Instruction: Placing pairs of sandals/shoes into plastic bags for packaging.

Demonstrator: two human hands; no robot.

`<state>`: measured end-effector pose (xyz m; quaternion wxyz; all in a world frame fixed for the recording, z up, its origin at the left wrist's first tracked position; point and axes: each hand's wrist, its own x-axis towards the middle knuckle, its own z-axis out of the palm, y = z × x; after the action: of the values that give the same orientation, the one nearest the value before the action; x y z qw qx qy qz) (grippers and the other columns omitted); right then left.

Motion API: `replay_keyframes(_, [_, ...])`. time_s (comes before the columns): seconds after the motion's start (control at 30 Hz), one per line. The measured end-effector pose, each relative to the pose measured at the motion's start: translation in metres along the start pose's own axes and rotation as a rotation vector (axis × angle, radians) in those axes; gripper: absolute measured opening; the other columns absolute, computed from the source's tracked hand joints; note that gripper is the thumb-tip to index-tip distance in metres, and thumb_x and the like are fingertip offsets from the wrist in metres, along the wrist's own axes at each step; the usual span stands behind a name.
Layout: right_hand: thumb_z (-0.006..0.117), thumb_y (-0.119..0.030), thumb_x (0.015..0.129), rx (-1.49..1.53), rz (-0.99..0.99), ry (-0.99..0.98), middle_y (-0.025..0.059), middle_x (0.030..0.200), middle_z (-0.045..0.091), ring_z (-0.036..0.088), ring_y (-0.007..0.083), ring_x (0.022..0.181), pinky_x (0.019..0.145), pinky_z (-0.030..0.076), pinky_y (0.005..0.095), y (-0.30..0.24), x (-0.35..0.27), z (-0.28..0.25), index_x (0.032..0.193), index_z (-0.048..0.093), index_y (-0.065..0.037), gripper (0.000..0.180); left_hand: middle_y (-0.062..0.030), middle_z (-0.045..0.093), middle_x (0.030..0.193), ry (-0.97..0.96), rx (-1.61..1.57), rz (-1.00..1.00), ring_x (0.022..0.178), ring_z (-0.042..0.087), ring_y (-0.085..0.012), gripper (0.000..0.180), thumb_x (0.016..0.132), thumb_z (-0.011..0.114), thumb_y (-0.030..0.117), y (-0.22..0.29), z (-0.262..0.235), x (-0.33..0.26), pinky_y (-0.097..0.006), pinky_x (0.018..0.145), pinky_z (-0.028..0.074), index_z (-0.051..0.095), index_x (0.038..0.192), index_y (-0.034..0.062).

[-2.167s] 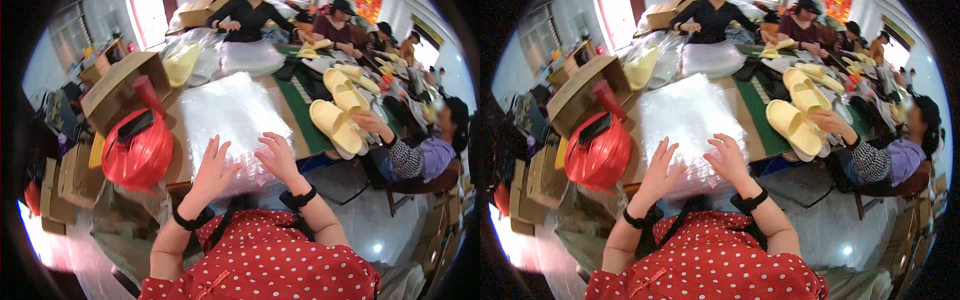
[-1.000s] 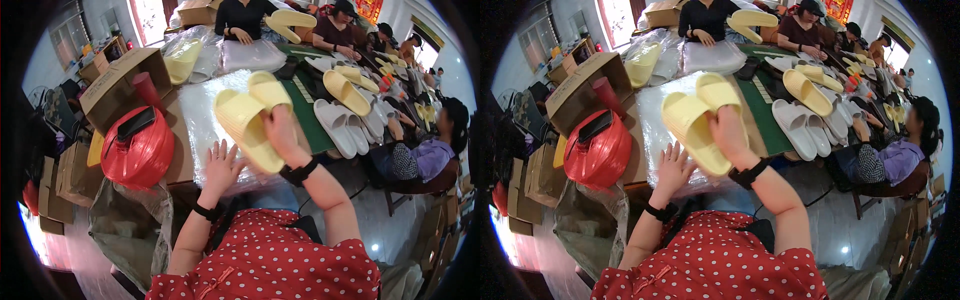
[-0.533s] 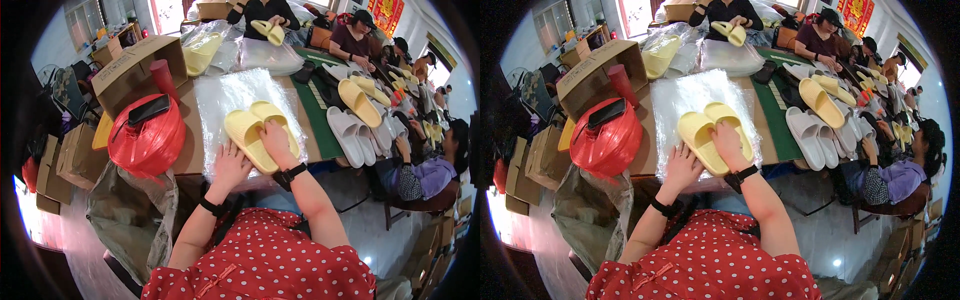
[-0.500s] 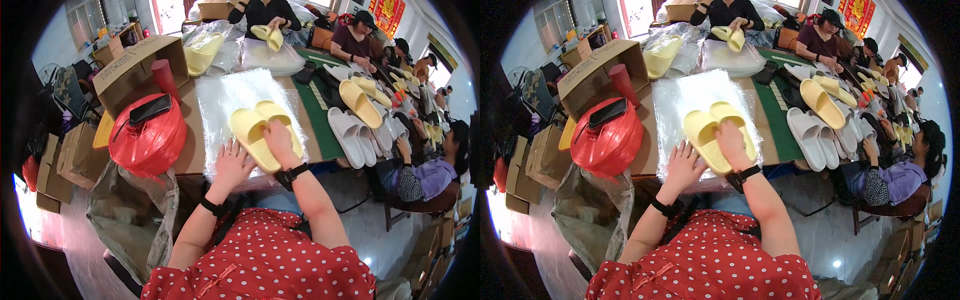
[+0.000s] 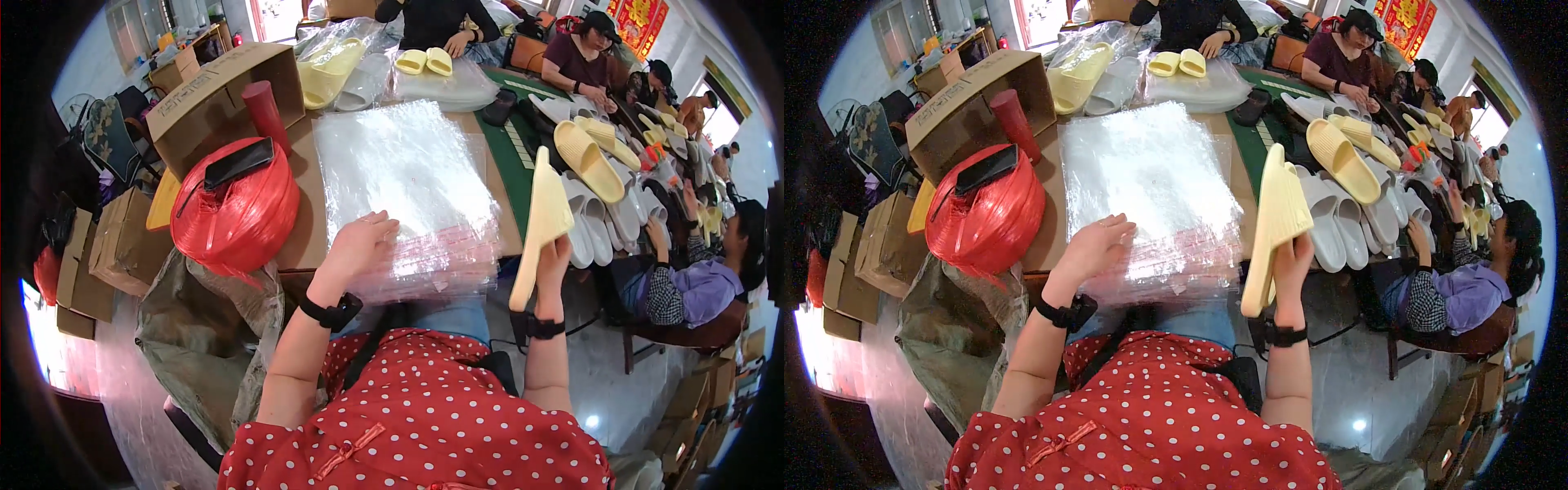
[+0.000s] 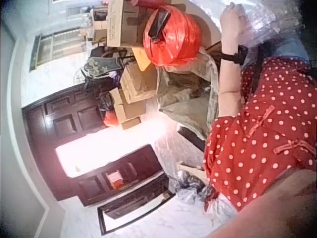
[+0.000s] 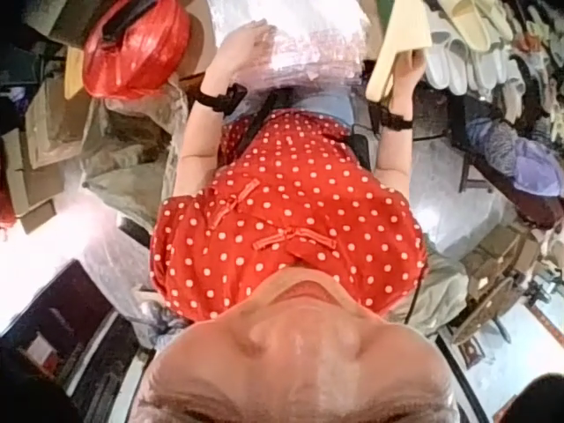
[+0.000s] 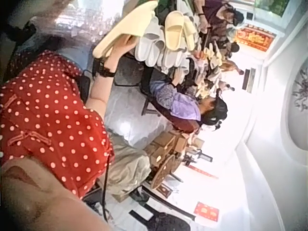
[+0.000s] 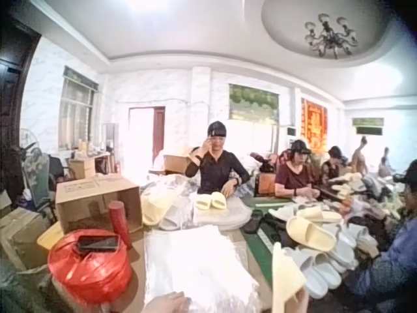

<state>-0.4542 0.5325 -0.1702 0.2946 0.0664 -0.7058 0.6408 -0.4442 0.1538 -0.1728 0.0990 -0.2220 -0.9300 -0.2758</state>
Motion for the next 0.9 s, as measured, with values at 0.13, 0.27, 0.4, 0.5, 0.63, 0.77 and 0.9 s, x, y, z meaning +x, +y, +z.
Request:
replay_keyframes(0.13, [0.057, -0.005, 0.095, 0.118, 0.111, 0.024, 0.0076, 0.115, 0.067, 0.063, 0.0145, 0.101, 0.087, 0.05, 0.0284, -0.054, -0.031, -0.003, 0.122, 0.06, 0.006, 0.029, -0.0134, 0.069, 0.115, 0.184, -0.036, -0.076, 0.104, 0.065, -0.0342, 0.025, 0.091, 0.062, 0.023, 0.013, 0.0, 0.005, -0.041, 0.088, 0.053, 0.072, 0.112, 0.0134])
replay_keyframes(0.27, [0.063, -0.002, 0.09, -0.055, -0.021, -0.143, 0.0087, 0.116, 0.067, 0.063, 0.0153, 0.104, 0.088, 0.05, 0.0301, -0.078, -0.049, 0.0, 0.121, 0.06, 0.005, 0.032, -0.0127, 0.071, 0.108, 0.135, -0.168, -0.28, 0.098, 0.067, -0.0333, 0.024, 0.094, 0.059, 0.027, 0.03, -0.014, 0.013, -0.041, 0.084, 0.053, 0.073, 0.109, 0.0136])
replay_keyframes(0.4, [0.071, -0.004, 0.083, -0.32, -0.262, -0.526, 0.0152, 0.116, 0.068, 0.068, 0.0259, 0.101, 0.085, 0.052, 0.0333, -0.117, -0.065, 0.035, 0.116, 0.064, 0.002, 0.034, -0.0124, 0.071, 0.107, 0.182, -0.183, -0.257, 0.097, 0.067, -0.0335, 0.026, 0.097, 0.056, 0.028, 0.031, -0.012, 0.017, -0.042, 0.084, 0.052, 0.072, 0.111, 0.0136])
replay_keyframes(0.5, [0.064, -0.004, 0.084, -0.476, -0.045, -0.673, 0.0212, 0.111, 0.065, 0.065, 0.0386, 0.098, 0.081, 0.052, 0.0377, -0.109, -0.074, 0.043, 0.111, 0.065, 0.0, 0.028, -0.0137, 0.07, 0.112, 0.185, -0.203, -0.218, 0.1, 0.066, -0.0334, 0.028, 0.097, 0.056, 0.027, 0.034, -0.015, 0.018, -0.04, 0.086, 0.052, 0.071, 0.116, 0.0128])
replay_keyframes(0.63, [0.062, -0.012, 0.087, -0.658, -0.102, -0.663, 0.0222, 0.101, 0.06, 0.061, 0.0439, 0.089, 0.073, 0.05, 0.0463, -0.093, -0.07, 0.055, 0.104, 0.061, 0.002, 0.022, -0.0145, 0.062, 0.131, 0.141, -0.224, -0.072, 0.123, 0.056, -0.0363, 0.032, 0.098, 0.054, 0.021, 0.037, -0.017, 0.016, -0.04, 0.103, 0.045, 0.065, 0.125, 0.0096])
replay_keyframes(0.77, [0.062, -0.016, 0.088, -0.629, -0.154, -0.678, 0.0233, 0.098, 0.057, 0.059, 0.0457, 0.084, 0.071, 0.047, 0.052, -0.086, -0.064, 0.081, 0.096, 0.055, 0.003, 0.022, -0.0109, 0.053, 0.144, 0.124, -0.167, 0.079, 0.14, 0.039, -0.0381, 0.034, 0.097, 0.053, 0.017, 0.052, -0.027, 0.011, -0.046, 0.117, 0.029, 0.063, 0.128, 0.0073])
replay_keyframes(0.9, [0.061, -0.012, 0.089, -0.698, -0.235, -0.613, 0.0239, 0.097, 0.056, 0.059, 0.0437, 0.082, 0.069, 0.049, 0.0514, -0.072, -0.047, 0.115, 0.095, 0.053, 0.003, 0.017, -0.0108, 0.052, 0.145, 0.075, -0.151, 0.149, 0.141, 0.038, -0.0365, 0.036, 0.097, 0.052, 0.014, 0.062, -0.031, 0.008, -0.049, 0.119, 0.025, 0.061, 0.131, 0.0074])
